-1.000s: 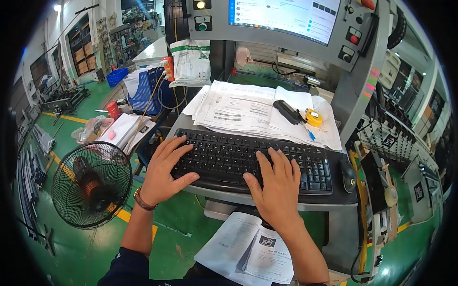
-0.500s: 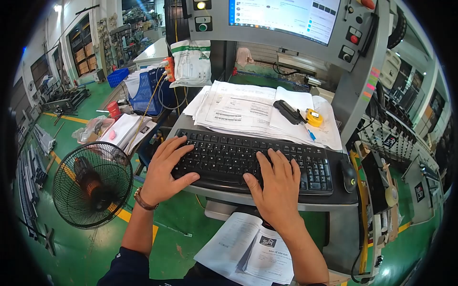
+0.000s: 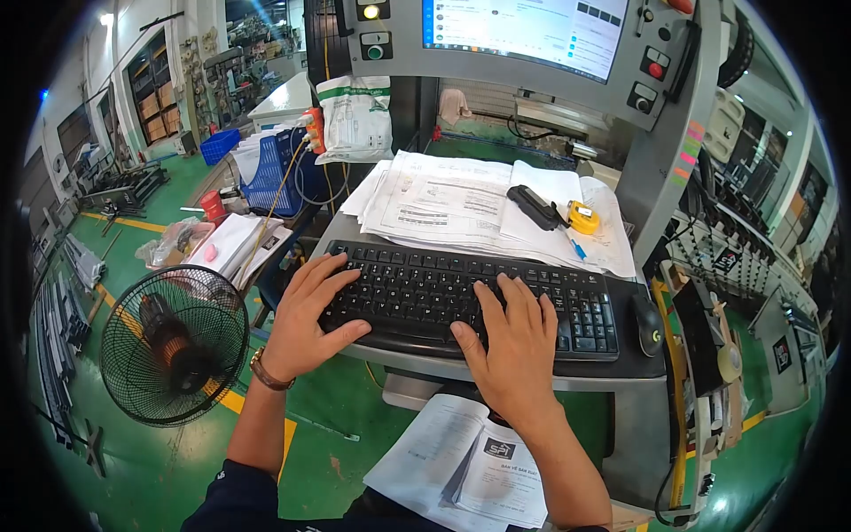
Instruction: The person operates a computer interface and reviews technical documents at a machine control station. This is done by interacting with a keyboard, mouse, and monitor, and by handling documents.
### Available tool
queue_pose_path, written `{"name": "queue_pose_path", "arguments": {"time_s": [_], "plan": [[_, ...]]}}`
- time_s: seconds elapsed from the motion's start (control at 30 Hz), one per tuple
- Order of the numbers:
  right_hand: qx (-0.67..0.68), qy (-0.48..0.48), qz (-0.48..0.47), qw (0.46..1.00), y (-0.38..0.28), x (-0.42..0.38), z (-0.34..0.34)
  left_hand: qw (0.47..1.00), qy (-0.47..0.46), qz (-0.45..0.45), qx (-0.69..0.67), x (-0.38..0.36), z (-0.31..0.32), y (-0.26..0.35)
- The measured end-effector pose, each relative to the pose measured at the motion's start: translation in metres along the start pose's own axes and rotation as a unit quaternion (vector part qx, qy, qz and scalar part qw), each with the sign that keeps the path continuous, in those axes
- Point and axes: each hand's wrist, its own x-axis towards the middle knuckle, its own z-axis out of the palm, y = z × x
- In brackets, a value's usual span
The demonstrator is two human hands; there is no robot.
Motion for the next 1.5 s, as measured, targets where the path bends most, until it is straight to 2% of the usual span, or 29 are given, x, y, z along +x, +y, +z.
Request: {"name": "queue_pose_path", "arguments": {"time_s": [0.5, 0.77, 0.97, 1.17, 1.27, 1.5], "plan": [[0.018, -0.024, -0.007, 1.0, -0.008, 0.0, -0.002, 1.0, 0.013, 0.017, -0.004, 0.0, 0.002, -0.001], [0.05, -0.044, -0.049, 0.997, -0.022, 0.009, 0.003, 0.995, -0.01, 0.095, -0.036, -0.003, -0.005, -0.009], [0.056, -0.04, -0.065, 0.996, -0.031, 0.02, 0.009, 0.993, -0.013, 0.114, -0.011, -0.003, -0.004, -0.011], [0.042, -0.048, -0.069, 0.996, -0.035, 0.03, 0.014, 0.999, 0.03, 0.016, -0.014, -0.004, 0.002, -0.003], [0.05, -0.049, -0.077, 0.995, -0.041, 0.032, 0.017, 0.998, 0.024, 0.031, 0.043, -0.005, 0.007, -0.006], [0.051, -0.031, -0.104, 0.993, -0.052, 0.039, 0.035, 0.998, 0.057, 0.03, -0.001, -0.004, 0.006, -0.005]]}}
